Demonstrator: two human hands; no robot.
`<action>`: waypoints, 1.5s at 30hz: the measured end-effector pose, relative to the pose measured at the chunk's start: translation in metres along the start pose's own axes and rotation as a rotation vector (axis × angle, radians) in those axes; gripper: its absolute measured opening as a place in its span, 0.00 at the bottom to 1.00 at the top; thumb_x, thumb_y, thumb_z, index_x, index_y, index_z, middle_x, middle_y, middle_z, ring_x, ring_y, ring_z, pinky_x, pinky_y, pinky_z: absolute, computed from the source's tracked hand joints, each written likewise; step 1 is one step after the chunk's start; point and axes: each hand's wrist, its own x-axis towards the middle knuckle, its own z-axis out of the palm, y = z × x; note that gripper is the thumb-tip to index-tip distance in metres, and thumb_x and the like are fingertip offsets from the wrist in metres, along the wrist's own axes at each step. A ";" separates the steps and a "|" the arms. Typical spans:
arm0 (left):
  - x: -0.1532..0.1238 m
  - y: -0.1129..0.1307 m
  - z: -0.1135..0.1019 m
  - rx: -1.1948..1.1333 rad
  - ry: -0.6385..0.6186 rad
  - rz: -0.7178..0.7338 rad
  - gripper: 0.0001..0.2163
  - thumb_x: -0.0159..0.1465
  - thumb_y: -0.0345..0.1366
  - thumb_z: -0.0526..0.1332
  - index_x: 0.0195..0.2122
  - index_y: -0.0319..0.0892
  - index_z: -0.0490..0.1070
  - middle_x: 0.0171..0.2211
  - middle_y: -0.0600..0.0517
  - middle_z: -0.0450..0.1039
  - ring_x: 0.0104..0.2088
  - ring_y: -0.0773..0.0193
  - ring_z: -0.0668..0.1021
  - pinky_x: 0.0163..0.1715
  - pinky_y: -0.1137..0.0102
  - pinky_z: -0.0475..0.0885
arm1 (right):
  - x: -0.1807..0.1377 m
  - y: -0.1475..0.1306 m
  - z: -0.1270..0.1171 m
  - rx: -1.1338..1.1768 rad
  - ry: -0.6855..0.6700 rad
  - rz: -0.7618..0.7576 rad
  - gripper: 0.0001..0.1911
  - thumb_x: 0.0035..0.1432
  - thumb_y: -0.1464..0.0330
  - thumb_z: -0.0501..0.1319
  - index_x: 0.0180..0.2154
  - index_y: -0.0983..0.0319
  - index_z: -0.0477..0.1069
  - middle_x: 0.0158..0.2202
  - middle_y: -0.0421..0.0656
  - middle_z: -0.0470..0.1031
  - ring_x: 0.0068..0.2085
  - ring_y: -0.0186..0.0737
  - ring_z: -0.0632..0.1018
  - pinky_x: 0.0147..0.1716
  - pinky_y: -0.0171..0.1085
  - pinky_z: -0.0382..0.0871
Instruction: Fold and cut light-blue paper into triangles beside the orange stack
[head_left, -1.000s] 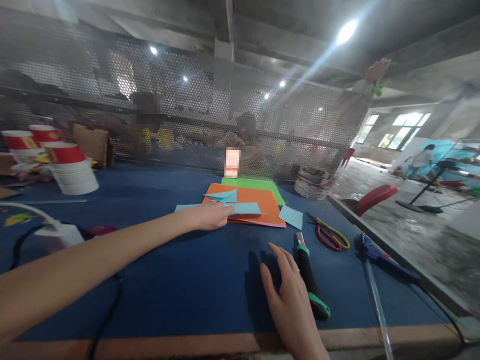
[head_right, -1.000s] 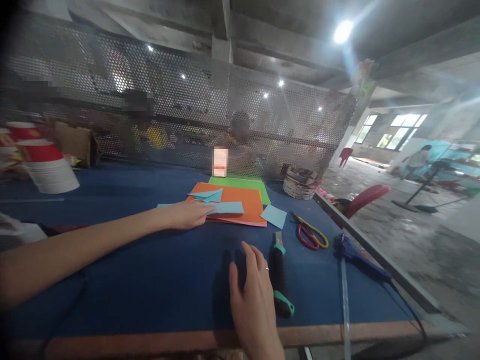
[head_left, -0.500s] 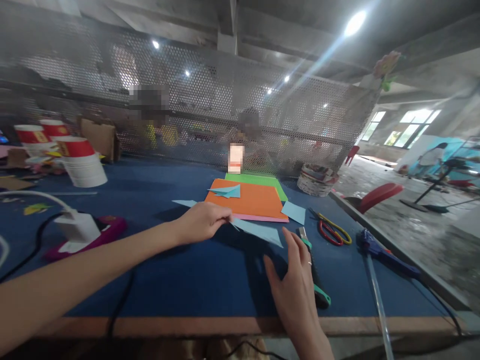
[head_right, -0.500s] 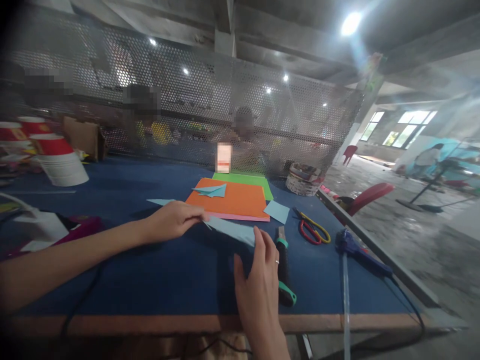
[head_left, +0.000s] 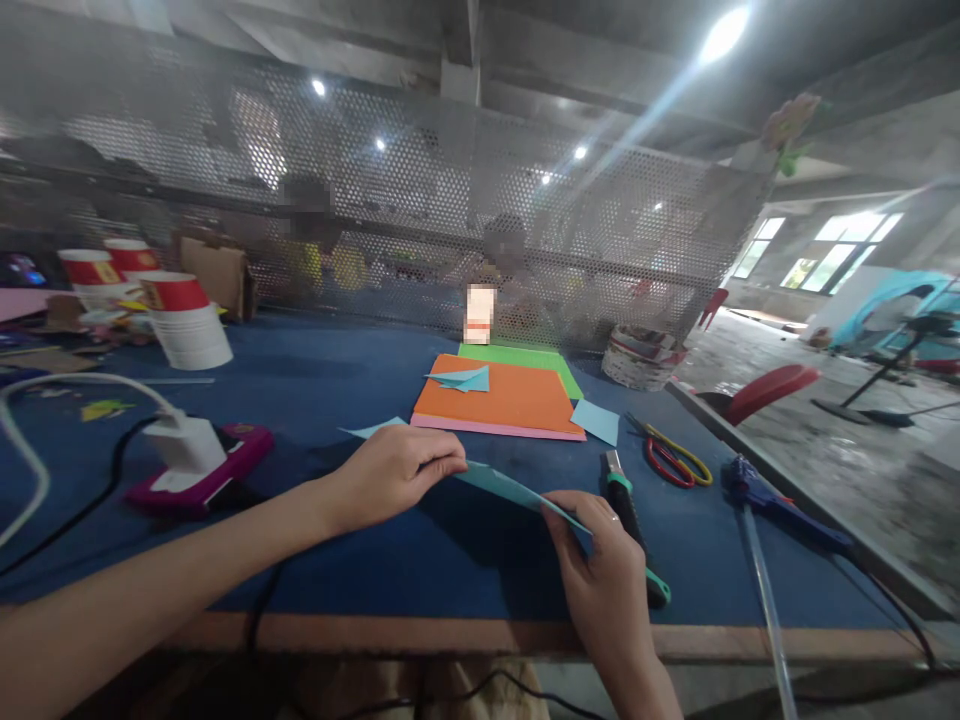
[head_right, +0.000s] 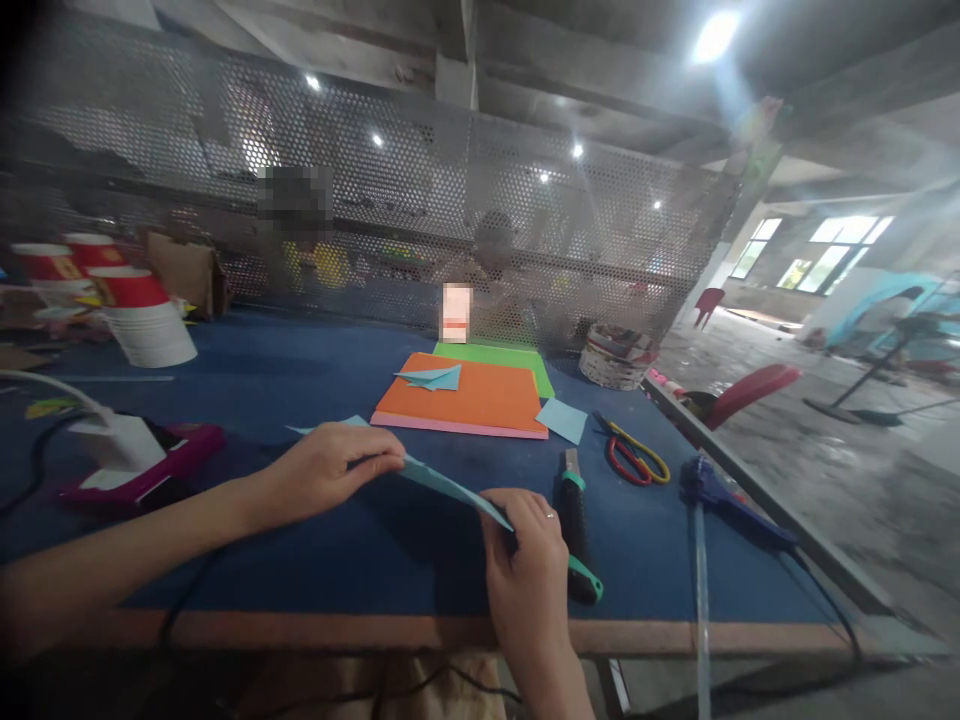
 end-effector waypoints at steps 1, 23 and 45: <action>0.002 0.002 -0.003 0.007 0.013 -0.004 0.14 0.70 0.42 0.50 0.36 0.43 0.72 0.33 0.54 0.77 0.33 0.67 0.76 0.35 0.73 0.64 | 0.000 -0.003 -0.001 0.014 0.019 0.034 0.07 0.63 0.66 0.58 0.36 0.57 0.74 0.30 0.38 0.77 0.33 0.38 0.76 0.33 0.35 0.69; -0.015 -0.044 -0.058 -0.493 -0.154 -0.638 0.09 0.65 0.39 0.61 0.37 0.37 0.70 0.29 0.56 0.70 0.26 0.71 0.73 0.28 0.72 0.71 | 0.012 -0.004 0.005 0.147 0.337 0.256 0.34 0.59 0.57 0.59 0.62 0.62 0.52 0.56 0.56 0.65 0.51 0.50 0.73 0.45 0.48 0.70; -0.073 0.041 0.026 -0.898 0.227 -0.644 0.13 0.64 0.43 0.57 0.46 0.47 0.58 0.53 0.46 0.69 0.48 0.58 0.77 0.48 0.58 0.74 | -0.017 -0.043 0.015 -0.103 -0.088 -0.443 0.16 0.61 0.80 0.53 0.44 0.57 0.72 0.41 0.35 0.82 0.42 0.38 0.78 0.47 0.40 0.59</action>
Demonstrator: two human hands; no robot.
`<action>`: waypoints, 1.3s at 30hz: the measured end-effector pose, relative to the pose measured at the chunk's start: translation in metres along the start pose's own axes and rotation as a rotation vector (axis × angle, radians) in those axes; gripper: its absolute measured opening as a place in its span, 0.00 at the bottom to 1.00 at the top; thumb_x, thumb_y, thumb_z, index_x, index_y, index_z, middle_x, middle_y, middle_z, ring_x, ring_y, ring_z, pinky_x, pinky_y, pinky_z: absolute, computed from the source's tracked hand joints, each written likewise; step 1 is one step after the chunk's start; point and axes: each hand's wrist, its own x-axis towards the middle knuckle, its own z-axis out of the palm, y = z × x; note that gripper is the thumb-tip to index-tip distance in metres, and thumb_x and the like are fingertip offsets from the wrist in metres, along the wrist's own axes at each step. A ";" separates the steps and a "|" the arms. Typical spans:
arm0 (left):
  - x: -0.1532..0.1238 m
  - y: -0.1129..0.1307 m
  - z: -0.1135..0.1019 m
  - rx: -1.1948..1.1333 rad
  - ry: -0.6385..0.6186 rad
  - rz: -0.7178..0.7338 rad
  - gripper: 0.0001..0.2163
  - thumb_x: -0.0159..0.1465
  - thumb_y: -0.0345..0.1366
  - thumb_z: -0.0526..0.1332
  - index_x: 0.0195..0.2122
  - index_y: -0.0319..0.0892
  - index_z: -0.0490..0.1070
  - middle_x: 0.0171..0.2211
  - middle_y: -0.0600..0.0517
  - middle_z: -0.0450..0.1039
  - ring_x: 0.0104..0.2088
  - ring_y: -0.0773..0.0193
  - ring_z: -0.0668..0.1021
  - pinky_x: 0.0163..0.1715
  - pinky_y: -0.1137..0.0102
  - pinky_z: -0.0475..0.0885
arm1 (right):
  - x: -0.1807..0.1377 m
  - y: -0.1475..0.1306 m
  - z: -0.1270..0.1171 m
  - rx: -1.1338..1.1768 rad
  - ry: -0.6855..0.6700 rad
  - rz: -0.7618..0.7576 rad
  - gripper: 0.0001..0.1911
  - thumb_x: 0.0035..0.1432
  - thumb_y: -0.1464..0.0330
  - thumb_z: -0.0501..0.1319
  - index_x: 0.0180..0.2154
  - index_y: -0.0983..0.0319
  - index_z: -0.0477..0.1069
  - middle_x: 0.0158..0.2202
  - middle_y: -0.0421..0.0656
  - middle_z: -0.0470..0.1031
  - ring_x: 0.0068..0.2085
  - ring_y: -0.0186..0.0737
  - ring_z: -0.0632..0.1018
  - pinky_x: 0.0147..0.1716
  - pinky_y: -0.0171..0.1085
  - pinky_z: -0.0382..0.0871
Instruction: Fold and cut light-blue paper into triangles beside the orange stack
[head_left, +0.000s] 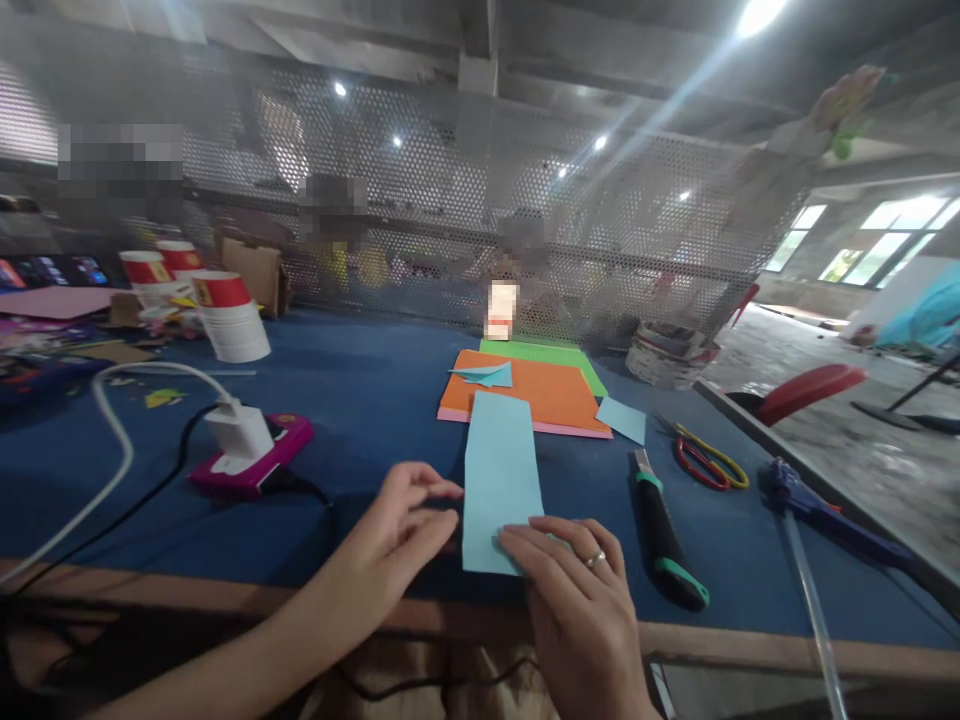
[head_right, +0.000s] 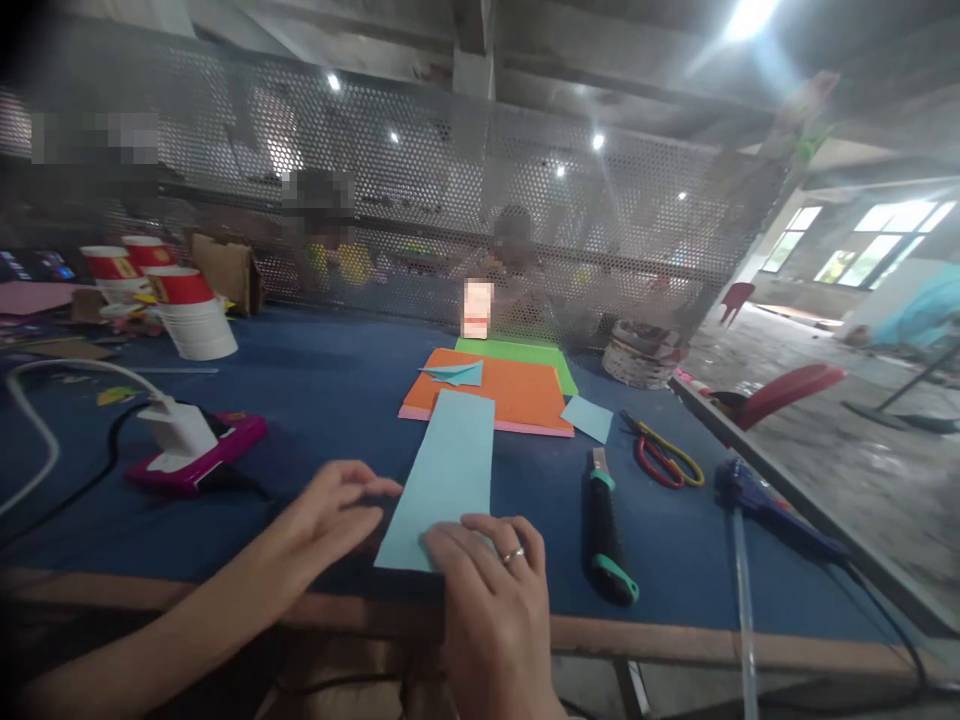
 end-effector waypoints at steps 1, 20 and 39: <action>-0.001 0.000 -0.004 0.068 0.037 0.081 0.14 0.63 0.40 0.58 0.48 0.48 0.58 0.57 0.47 0.65 0.54 0.58 0.73 0.55 0.57 0.69 | -0.002 0.002 -0.003 0.017 -0.011 0.012 0.17 0.61 0.81 0.52 0.44 0.57 0.71 0.40 0.35 0.82 0.40 0.37 0.79 0.45 0.39 0.61; 0.002 -0.011 0.008 1.038 -0.177 0.905 0.18 0.62 0.21 0.47 0.49 0.40 0.68 0.46 0.49 0.78 0.45 0.62 0.79 0.50 0.61 0.71 | -0.028 0.025 -0.024 -0.081 -0.189 0.011 0.12 0.61 0.74 0.56 0.42 0.55 0.72 0.40 0.36 0.82 0.40 0.37 0.81 0.43 0.40 0.65; 0.009 -0.034 0.017 0.906 0.097 0.565 0.07 0.68 0.39 0.53 0.46 0.50 0.63 0.32 0.55 0.75 0.30 0.63 0.79 0.29 0.68 0.72 | -0.017 0.021 -0.002 -0.169 -0.288 0.456 0.12 0.67 0.61 0.55 0.29 0.57 0.63 0.23 0.35 0.71 0.27 0.39 0.71 0.31 0.38 0.56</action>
